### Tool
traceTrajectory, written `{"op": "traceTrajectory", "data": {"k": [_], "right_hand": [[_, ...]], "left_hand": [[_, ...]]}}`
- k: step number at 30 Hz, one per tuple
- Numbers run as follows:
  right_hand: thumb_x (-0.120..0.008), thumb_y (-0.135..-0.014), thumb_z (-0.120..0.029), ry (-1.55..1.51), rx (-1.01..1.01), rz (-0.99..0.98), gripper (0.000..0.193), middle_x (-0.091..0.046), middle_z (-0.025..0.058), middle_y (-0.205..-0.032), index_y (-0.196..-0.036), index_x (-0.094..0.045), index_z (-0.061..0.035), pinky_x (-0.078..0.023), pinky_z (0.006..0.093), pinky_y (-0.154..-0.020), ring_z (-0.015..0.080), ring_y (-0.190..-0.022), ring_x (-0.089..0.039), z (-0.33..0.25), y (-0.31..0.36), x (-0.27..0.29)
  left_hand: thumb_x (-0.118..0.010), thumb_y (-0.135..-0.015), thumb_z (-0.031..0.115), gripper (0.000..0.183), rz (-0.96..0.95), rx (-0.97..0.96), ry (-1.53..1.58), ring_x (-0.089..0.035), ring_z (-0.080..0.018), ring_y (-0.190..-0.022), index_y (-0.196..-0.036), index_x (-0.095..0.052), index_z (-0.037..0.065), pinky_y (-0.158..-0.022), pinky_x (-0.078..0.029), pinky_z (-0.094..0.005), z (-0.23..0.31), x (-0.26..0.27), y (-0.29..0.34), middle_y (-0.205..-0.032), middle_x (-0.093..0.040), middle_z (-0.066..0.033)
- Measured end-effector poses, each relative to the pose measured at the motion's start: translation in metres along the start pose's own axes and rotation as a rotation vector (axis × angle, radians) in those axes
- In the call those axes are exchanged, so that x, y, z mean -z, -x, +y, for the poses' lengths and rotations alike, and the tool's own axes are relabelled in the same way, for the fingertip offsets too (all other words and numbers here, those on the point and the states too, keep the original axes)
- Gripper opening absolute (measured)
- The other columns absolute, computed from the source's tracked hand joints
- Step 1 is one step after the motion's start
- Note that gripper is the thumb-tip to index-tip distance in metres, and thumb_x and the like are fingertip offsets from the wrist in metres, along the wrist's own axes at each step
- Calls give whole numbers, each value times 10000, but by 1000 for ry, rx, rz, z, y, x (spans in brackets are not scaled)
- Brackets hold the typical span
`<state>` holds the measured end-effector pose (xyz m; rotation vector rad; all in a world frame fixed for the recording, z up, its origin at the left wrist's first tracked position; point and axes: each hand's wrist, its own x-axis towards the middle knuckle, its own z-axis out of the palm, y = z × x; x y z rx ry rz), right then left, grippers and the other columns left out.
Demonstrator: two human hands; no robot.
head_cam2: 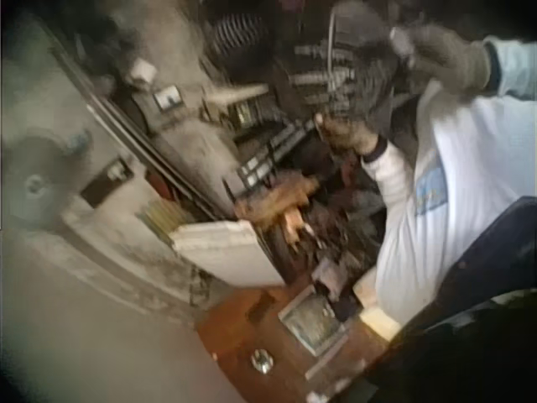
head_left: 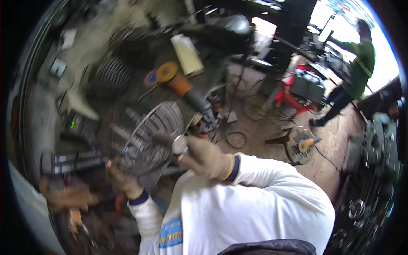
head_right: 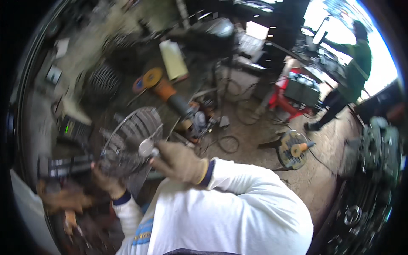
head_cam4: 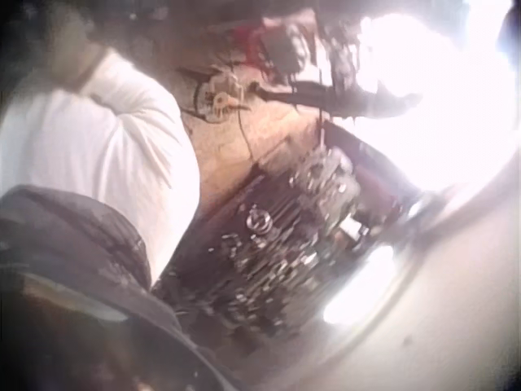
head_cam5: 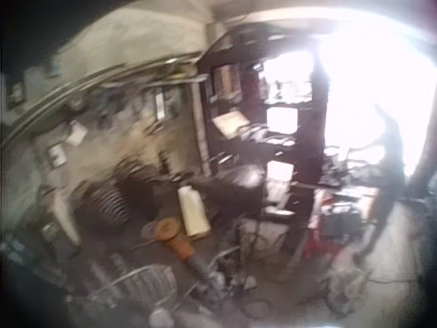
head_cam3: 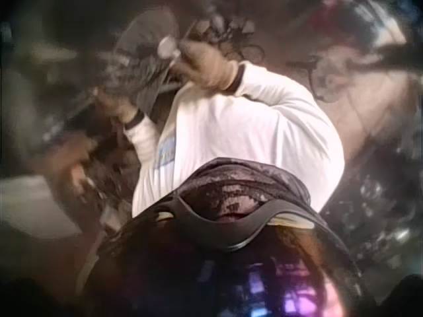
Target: The person uses an angle grinder to smooth the edges of a metal wire guard and then uses a hammer to reshape parts of the guard on a workbench.
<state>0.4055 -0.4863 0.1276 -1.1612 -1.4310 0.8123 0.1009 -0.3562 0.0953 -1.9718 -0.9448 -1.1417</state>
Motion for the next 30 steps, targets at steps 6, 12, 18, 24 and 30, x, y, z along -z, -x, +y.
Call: {"op": "traceTrajectory", "data": {"k": [6,12,18,24,30], "right_hand": [[-612,-992,-339,33,-41,3,350,-668,225,-910,-1112,-588,-12,-510,505,-738,437,-860,-668,-2,4,10],[-622,-987,-348,39,-82,10,390,-673,221,-923,-1171,-585,-7,-518,497,-748,428,-865,-671,-6,2,19],[-653,-965,-292,19,12,-5,373,-681,232,-920,-1154,-604,25,-526,492,-761,425,-870,-680,-16,-4,12],[-676,-943,-217,-86,114,142,278,-667,240,-866,-1086,-617,13,-528,474,-711,438,-801,-668,4,-4,12],[-591,-1000,-331,53,-25,-19,338,-665,249,-909,-1104,-570,-10,-519,525,-777,466,-894,-662,-13,-11,18]], "left_hand": [[-705,-965,219,517,24,-50,209,-646,-329,-773,-1389,-492,12,-705,-537,-448,-2,-25,-6,-938,-665,-139],[-704,-962,221,472,53,-36,177,-633,-329,-720,-1349,-515,26,-666,-516,-461,18,-25,-26,-887,-662,-131],[-665,-991,240,479,-148,253,217,-654,-365,-1065,-1357,-536,-41,-974,-516,-462,-18,-21,34,-1235,-659,-210],[-628,-1010,154,456,-217,210,127,-576,-363,-1258,-1401,-523,-56,-1106,-437,-442,24,-13,-7,-1377,-597,-232],[-346,-1098,498,614,-305,568,376,-650,-216,-1046,-1177,-655,-26,-954,-538,-386,19,-22,-8,-1197,-669,-129]]}}
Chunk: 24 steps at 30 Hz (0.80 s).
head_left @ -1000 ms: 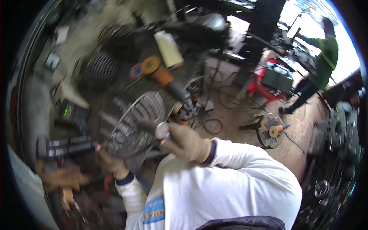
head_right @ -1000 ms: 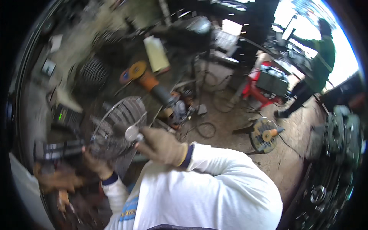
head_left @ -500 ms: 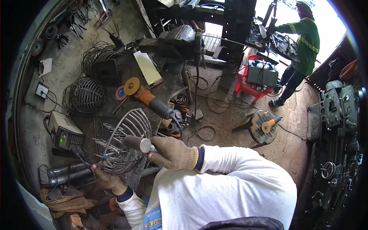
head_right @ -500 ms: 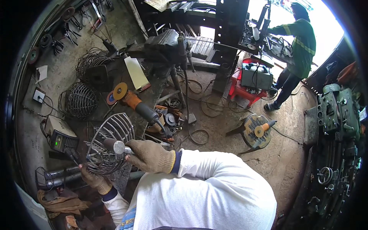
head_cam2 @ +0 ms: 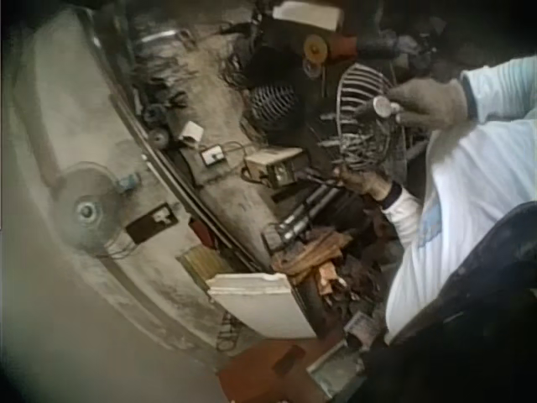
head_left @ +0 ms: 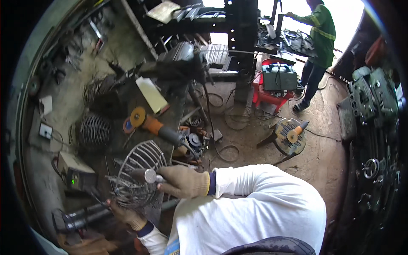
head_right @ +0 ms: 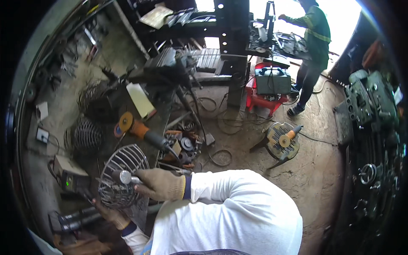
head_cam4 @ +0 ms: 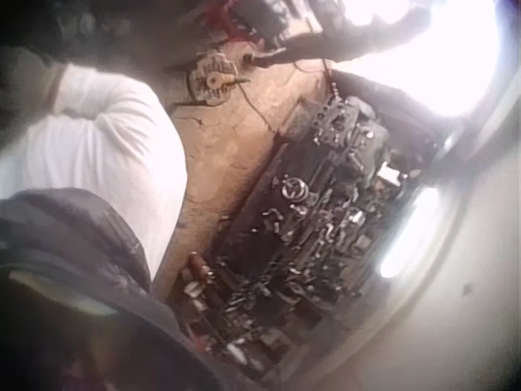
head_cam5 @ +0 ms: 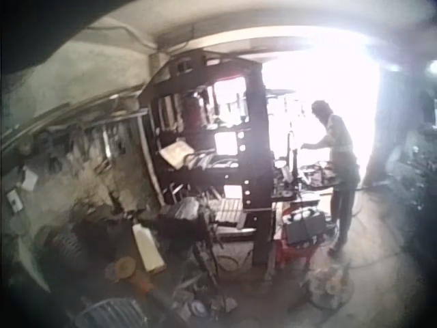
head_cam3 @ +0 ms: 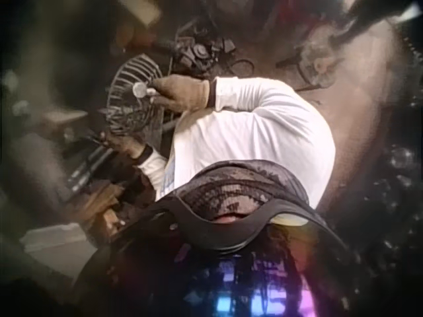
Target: The person uses an angle grinder to smooth the edges of a metal wire guard and then uses a hammer to reshape parts of the guard on a workbench.
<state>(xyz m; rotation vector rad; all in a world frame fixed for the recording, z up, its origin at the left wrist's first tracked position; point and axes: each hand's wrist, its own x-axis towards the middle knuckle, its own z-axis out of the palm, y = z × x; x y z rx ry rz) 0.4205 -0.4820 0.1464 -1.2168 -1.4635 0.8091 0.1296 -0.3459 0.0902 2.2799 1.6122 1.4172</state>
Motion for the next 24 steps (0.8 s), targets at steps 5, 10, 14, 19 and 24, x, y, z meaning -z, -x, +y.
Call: {"op": "traceTrajectory", "data": {"k": [5,10,14,19,24], "right_hand": [[-558,-1019,-377,36,-41,31,382,-655,242,-885,-1094,-559,-3,-513,518,-759,458,-878,-662,11,5,-2],[-551,-1032,-364,6,-49,68,373,-651,212,-829,-1121,-552,-3,-511,485,-713,392,-812,-680,23,5,2],[-519,-1045,-379,-20,-57,118,401,-651,187,-824,-1156,-551,5,-510,456,-705,351,-779,-675,42,1,-3],[-504,-1053,-384,-130,-170,57,416,-645,178,-855,-1171,-557,11,-505,433,-731,315,-801,-656,46,-4,3],[-530,-1044,-366,-121,-25,173,429,-659,193,-925,-1226,-578,20,-512,422,-790,317,-875,-662,60,-11,-12]], "left_hand": [[-435,-1064,525,615,-168,424,696,-644,-221,-947,-1179,-618,-51,-855,-551,-389,-20,-16,-13,-1123,-660,-143],[-467,-1030,617,707,-278,481,688,-635,-213,-934,-1121,-636,-64,-826,-545,-373,15,-15,-11,-1129,-672,-155],[-383,-1109,452,609,-424,300,604,-614,-250,-1094,-1310,-582,-87,-1036,-463,-381,17,-6,-8,-1268,-641,-177],[-458,-984,725,799,-336,160,222,-609,-238,-824,-988,-693,-38,-768,-484,-419,-2,-14,1,-879,-697,-130],[-480,-996,686,765,-110,178,267,-529,-221,-684,-786,-659,-28,-646,-416,-423,-5,-22,15,-686,-595,-85]]}}
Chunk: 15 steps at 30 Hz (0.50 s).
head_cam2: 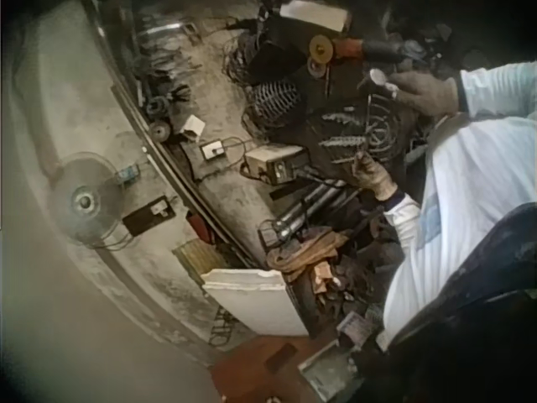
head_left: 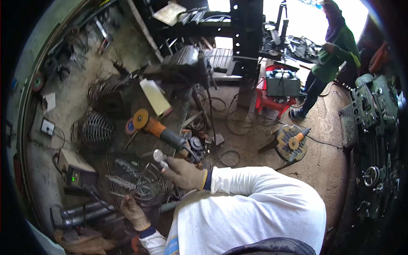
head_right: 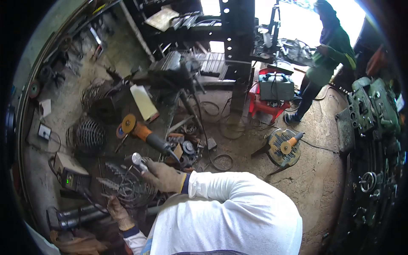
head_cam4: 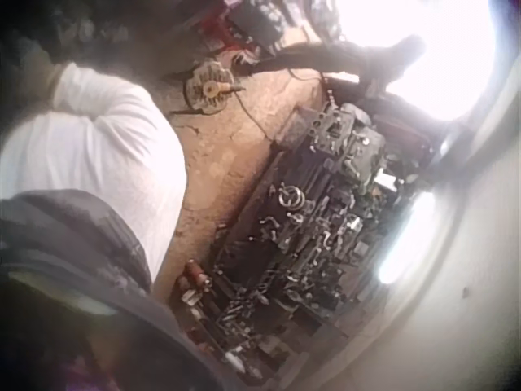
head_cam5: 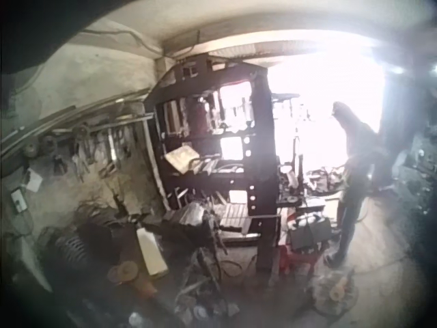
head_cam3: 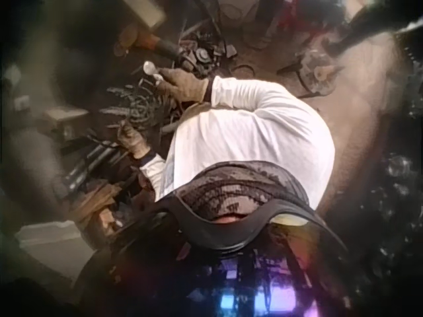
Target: The person uses an angle grinder to smooth the edges of a metal wire guard and then uses a hammer to reshape parts of the guard on a workbench.
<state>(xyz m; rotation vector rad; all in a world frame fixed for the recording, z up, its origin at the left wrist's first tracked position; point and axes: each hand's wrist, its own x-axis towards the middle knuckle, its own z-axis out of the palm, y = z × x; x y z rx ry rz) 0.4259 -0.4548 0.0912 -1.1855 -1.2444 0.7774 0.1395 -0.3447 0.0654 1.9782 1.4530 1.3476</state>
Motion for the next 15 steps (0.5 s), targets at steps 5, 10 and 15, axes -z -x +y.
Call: {"op": "traceTrajectory", "data": {"k": [5,10,15], "right_hand": [[-609,-1004,-315,588,260,124,357,-644,235,-999,-1194,-596,-12,-515,487,-785,406,-913,-635,37,7,-3],[-556,-1042,-261,-293,-247,97,299,-624,54,-898,-1221,-606,-26,-488,307,-702,131,-790,-582,14,13,-5],[-571,-1055,-323,-209,-343,153,343,-625,16,-877,-1195,-607,-12,-477,273,-677,87,-762,-559,33,14,1]], "left_hand": [[-514,-1005,622,684,-174,-16,-51,-653,-224,-675,-812,-713,-3,-617,-459,-397,27,4,7,-708,-689,-126],[-631,-972,521,537,-229,-73,-97,-632,-310,-642,-816,-713,14,-634,-466,-397,50,-1,2,-688,-664,-145],[-689,-925,551,551,-237,170,54,-608,-230,-631,-817,-726,12,-647,-468,-366,30,-1,9,-681,-666,-107]]}}
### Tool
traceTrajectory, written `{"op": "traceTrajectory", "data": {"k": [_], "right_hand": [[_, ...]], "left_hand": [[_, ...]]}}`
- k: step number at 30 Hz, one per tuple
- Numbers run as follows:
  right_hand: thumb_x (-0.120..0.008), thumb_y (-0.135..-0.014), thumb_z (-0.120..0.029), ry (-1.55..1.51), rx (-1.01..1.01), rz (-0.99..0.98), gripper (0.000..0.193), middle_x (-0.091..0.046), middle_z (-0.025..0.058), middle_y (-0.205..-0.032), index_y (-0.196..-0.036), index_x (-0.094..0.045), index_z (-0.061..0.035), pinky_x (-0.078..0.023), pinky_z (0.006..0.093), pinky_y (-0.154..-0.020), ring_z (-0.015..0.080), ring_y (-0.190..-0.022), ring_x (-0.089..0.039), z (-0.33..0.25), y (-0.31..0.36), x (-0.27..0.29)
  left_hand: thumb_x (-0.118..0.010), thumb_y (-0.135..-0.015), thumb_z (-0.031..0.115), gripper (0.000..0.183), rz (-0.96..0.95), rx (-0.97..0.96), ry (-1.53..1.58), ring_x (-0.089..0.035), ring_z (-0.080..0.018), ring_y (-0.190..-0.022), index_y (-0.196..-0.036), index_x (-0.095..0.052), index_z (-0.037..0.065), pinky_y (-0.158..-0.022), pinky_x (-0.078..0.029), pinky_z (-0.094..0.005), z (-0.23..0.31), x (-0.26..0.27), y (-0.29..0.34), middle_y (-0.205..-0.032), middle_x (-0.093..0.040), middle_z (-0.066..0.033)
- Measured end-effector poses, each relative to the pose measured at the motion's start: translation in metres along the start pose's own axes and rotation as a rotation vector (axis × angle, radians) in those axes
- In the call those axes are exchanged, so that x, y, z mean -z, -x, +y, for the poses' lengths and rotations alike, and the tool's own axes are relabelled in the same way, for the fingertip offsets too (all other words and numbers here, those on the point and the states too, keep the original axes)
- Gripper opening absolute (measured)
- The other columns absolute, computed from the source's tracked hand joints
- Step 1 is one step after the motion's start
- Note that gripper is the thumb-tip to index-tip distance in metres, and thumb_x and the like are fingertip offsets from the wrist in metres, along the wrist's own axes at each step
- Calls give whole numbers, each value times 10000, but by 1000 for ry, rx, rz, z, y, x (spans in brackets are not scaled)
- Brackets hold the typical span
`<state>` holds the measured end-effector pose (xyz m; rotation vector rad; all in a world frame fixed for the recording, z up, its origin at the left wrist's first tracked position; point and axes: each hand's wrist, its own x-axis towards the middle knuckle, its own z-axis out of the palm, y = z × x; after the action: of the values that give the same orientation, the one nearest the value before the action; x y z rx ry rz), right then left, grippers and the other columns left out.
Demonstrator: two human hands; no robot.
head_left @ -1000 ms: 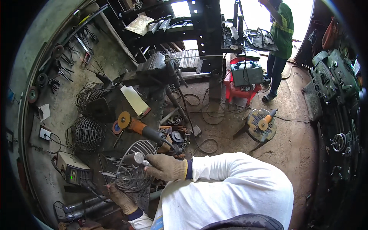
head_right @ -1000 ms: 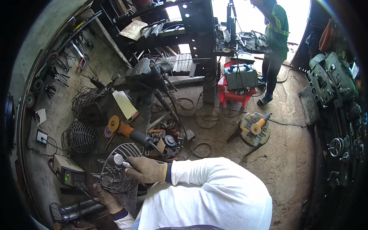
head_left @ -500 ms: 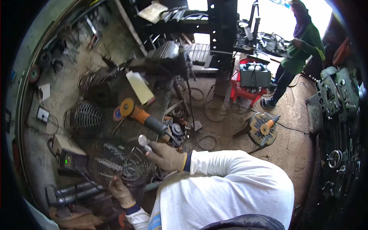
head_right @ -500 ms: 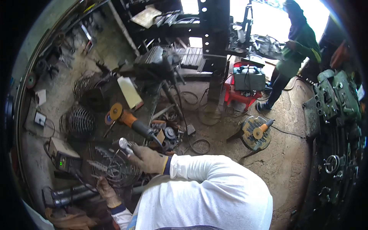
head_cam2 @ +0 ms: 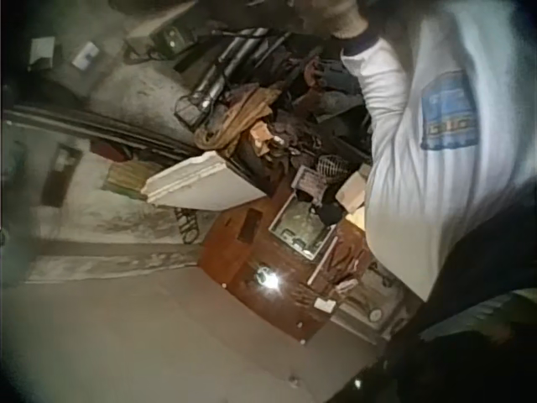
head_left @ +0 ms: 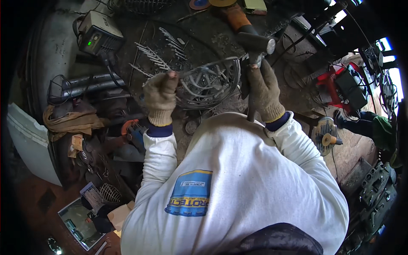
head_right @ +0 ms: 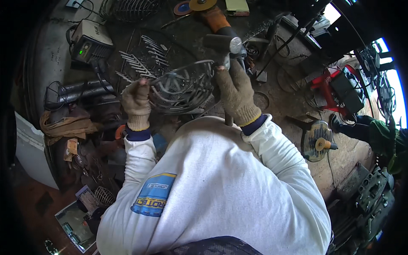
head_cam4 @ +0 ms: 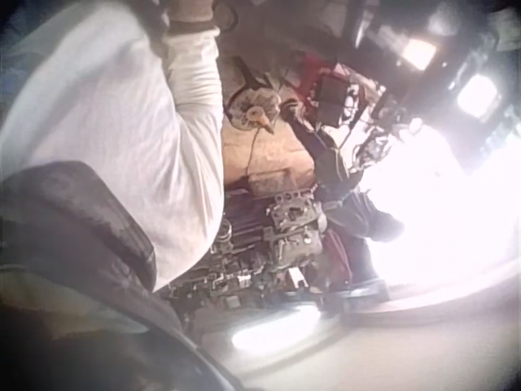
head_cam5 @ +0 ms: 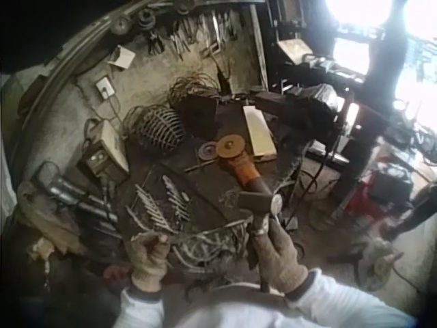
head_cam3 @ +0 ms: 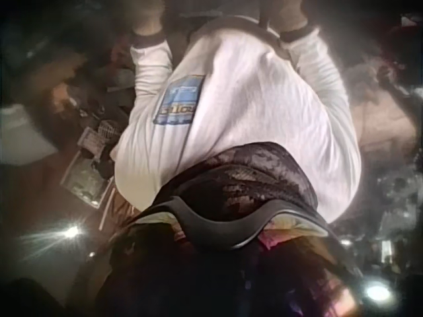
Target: The person uses an angle grinder to smooth the edges of a metal wire guard and then uses a hammer to reshape parts of the guard on a workbench.
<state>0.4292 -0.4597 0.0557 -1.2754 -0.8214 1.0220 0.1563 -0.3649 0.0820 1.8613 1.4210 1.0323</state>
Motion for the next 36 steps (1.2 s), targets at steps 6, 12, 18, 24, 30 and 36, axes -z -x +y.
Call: {"op": "traceTrajectory", "data": {"k": [6,12,18,24,30,36], "right_hand": [[-551,-1068,-359,-198,20,12,402,-592,17,-787,-1277,-567,-16,-439,250,-491,96,-572,-534,-5,5,8],[-537,-1059,-365,154,267,-246,472,-694,116,-919,-1316,-534,31,-551,362,-709,230,-777,-697,-49,27,-13],[-605,-1023,-334,378,467,-309,412,-704,190,-918,-1221,-576,25,-555,414,-719,373,-829,-716,-53,28,-26],[-636,-1002,-331,449,463,-344,382,-690,197,-886,-1155,-592,17,-552,426,-712,387,-806,-705,-68,34,-32],[-476,-1078,-203,-100,746,-231,381,-637,226,-1160,-1383,-443,23,-532,285,-568,150,-689,-609,-67,44,-17],[-632,-967,-249,-125,745,-354,264,-645,158,-819,-965,-637,15,-505,333,-557,262,-636,-614,-120,50,-24]], "left_hand": [[-730,-910,537,559,271,-4,71,-577,-164,-676,-864,-734,-21,-695,-468,-333,12,21,6,-701,-666,-83],[-713,-955,371,406,404,-273,-161,-625,-214,-697,-1041,-683,-25,-646,-500,-376,-22,46,6,-765,-675,-98],[-780,-880,179,436,525,-783,-767,-670,-274,-681,-1241,-622,-7,-614,-546,-388,-16,64,4,-829,-679,-118],[-658,-975,135,200,619,-933,-569,-667,-232,-627,-1168,-666,83,-588,-545,-326,-3,54,-2,-817,-689,-98],[-735,-903,162,328,564,-791,-647,-675,-230,-603,-1212,-642,103,-562,-541,-323,-4,59,-2,-767,-689,-96],[-735,-910,156,207,517,-806,-515,-702,-273,-629,-1028,-634,19,-577,-542,-354,2,62,-7,-723,-694,-107]]}}
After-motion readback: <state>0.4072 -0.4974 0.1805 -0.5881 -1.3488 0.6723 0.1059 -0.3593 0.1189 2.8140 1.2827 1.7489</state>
